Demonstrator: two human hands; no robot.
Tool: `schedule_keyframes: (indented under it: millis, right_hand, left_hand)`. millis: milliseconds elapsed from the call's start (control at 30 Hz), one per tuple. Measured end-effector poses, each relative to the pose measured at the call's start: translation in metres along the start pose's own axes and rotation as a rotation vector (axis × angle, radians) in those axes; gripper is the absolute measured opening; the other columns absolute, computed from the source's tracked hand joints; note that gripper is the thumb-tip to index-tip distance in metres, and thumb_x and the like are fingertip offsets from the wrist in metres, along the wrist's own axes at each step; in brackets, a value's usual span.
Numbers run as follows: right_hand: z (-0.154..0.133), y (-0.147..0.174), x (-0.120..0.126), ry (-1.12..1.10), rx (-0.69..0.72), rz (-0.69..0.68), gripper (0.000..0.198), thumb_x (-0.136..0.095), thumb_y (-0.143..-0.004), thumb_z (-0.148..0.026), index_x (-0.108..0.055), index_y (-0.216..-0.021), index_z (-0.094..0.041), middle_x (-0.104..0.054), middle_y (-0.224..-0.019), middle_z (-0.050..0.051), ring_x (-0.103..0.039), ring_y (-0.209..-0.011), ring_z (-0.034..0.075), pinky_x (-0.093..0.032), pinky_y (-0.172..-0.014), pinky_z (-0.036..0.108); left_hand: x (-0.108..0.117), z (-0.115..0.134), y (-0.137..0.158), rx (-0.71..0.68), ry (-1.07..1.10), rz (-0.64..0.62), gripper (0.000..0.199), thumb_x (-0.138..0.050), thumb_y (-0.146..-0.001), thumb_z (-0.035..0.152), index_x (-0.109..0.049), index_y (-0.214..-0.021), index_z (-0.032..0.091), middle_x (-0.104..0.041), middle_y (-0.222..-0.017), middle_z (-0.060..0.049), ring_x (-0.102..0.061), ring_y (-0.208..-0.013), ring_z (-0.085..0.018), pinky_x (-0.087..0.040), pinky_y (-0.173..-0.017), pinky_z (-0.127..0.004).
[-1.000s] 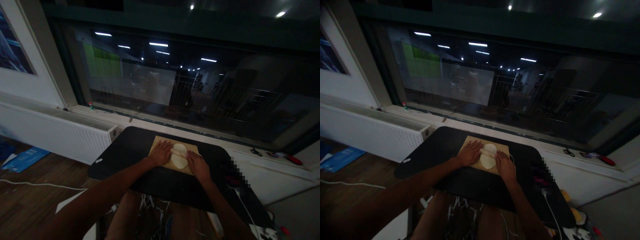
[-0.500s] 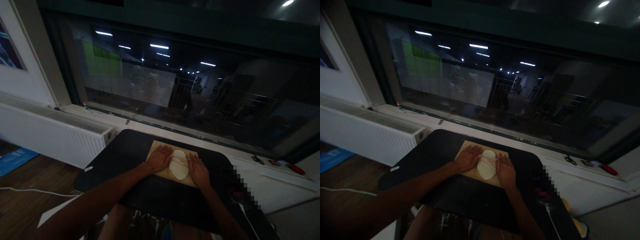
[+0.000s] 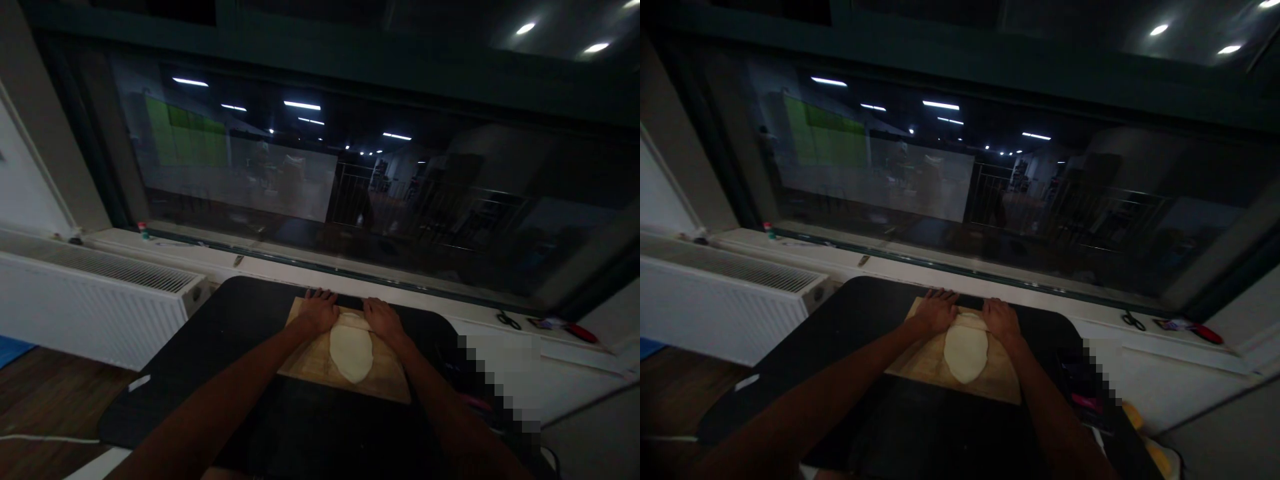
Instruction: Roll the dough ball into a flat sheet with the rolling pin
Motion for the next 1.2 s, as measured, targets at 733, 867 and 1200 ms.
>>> schedule_keyframes:
  millis: [733,867,1200]
  right_hand:
    - [-0.035,0.118,-0.016,0.022,-0.007,0.156,0.059,-0.014,-0.102,-0.040,-0.045,-0.145,-0.012,-0.042,-0.152,0.011,-0.033,-0.144,0.022,-0.015,-0.121,0.045]
    - [-0.023,0.059,-0.006,-0.006,-0.043,0.053,0.060,-0.011,-0.103,-0.043,-0.047,-0.144,-0.018,-0.046,-0.149,0.008,-0.040,-0.139,0.023,-0.024,-0.117,0.045]
    - [-0.019,-0.040,0.002,-0.060,0.055,-0.046,0.048,-0.026,-0.103,-0.039,-0.065,-0.119,-0.017,-0.066,-0.127,0.010,-0.057,-0.122,0.020,-0.037,-0.106,0.031]
  left_hand:
    - [0.036,0.010,0.092,-0.235,0.086,0.082,0.045,-0.025,-0.103,0.039,-0.051,-0.138,0.029,-0.058,-0.139,-0.002,-0.046,-0.133,-0.021,-0.009,-0.122,-0.049]
    - [0.025,0.006,0.061,-0.172,0.070,0.058,0.049,-0.021,-0.103,0.039,-0.058,-0.132,0.025,-0.061,-0.135,-0.005,-0.050,-0.131,-0.024,-0.015,-0.120,-0.051]
    - [0.005,-0.012,0.006,0.033,0.026,-0.111,0.054,-0.025,-0.100,0.044,-0.047,-0.144,0.021,-0.043,-0.152,-0.010,-0.036,-0.141,-0.035,-0.024,-0.112,-0.065]
Point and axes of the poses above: each hand's wrist, its own y-axis away from the middle knuckle, its own x-axis out of the back of the hand, z = x × y, the point moved 1 cm from there along -y, towards the middle knuckle
